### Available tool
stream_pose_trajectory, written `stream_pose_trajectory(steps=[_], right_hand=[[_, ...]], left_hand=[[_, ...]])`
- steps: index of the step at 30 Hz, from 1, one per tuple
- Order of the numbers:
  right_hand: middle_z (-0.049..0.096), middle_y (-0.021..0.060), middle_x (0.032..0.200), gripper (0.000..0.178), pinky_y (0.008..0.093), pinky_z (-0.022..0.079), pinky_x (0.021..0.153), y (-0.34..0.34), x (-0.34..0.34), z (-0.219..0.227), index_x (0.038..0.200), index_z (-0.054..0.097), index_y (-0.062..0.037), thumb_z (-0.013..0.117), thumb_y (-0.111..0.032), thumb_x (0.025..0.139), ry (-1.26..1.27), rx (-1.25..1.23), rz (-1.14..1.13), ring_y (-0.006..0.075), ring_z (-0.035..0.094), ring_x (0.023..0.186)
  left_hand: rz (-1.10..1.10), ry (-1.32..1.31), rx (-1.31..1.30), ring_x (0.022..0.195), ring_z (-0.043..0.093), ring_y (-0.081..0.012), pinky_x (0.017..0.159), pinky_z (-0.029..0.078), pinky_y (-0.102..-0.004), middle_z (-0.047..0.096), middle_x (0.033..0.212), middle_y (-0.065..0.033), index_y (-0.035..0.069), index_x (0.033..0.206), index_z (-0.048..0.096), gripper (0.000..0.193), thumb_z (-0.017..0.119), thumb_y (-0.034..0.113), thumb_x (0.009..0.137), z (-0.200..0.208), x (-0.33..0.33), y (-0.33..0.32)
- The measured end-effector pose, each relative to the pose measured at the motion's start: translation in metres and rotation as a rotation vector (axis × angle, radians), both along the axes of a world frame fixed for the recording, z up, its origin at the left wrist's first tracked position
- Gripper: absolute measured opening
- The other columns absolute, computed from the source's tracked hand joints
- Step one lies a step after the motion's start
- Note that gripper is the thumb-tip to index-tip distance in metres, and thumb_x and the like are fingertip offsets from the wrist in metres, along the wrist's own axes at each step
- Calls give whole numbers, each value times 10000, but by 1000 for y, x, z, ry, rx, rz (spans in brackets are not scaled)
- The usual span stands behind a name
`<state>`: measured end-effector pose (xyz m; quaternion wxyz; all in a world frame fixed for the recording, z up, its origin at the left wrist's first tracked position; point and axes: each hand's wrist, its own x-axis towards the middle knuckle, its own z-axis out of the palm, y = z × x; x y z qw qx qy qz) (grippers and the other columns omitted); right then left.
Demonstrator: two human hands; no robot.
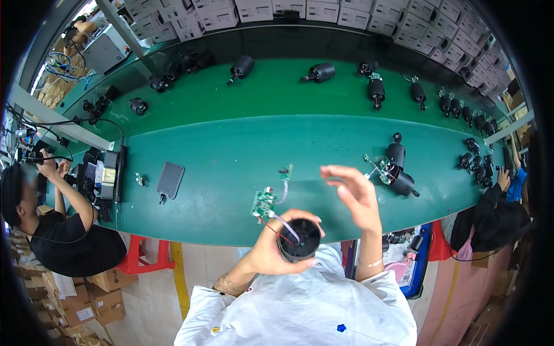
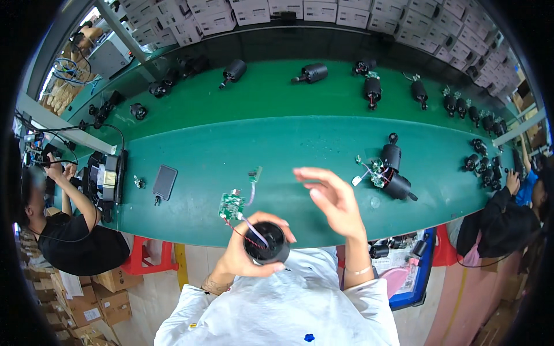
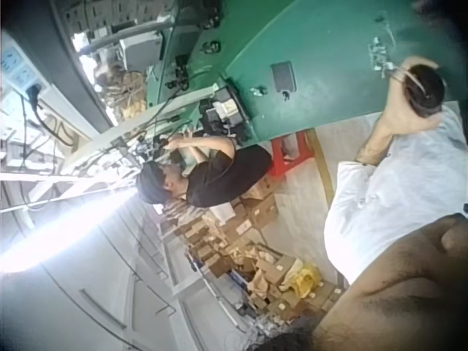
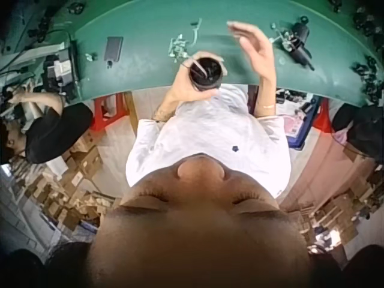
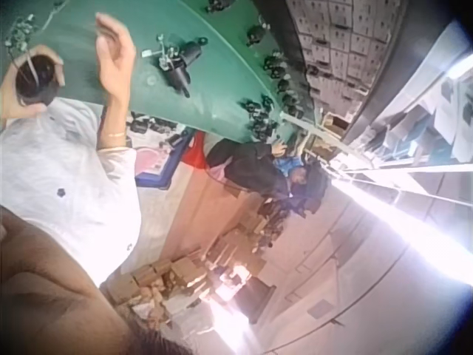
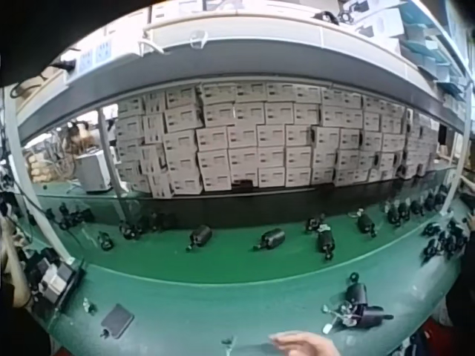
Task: Assembling electronic circuit boards into small circular housings on a production line.
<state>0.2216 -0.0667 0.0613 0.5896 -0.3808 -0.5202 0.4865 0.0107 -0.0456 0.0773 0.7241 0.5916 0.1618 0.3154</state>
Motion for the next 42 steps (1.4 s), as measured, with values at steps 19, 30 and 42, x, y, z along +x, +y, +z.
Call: stream_pose_trajectory(steps=[19,30,42], right_hand=[[646,228,1004,220,240,508,669,38,-60,-75,1054,635,21,622,-6,836,928,-237,690,226,630,808],[639,130,865,130,260,465,661,10,-32,-16,865,642,12,656,69,749,249,-30,22,165,565,724],[498,65,644,238,298,338,522,17,-7,42,638,501,-17,633,-58,832,-955,150,107,176,397,543]], left_hand=[[-684,-345,-375,806,615,-206,739,493,-316,633,955,-112,-3,1162,551,665,810,135,565,-23,-4,-5],[-459,-278,-526,767,613,-213,703,490,-308,645,902,-117,3,1119,560,578,803,105,604,-19,-10,5],[-39,572,332,703,604,-204,678,472,-291,669,900,-68,10,1075,566,528,812,134,624,-13,-13,10]])
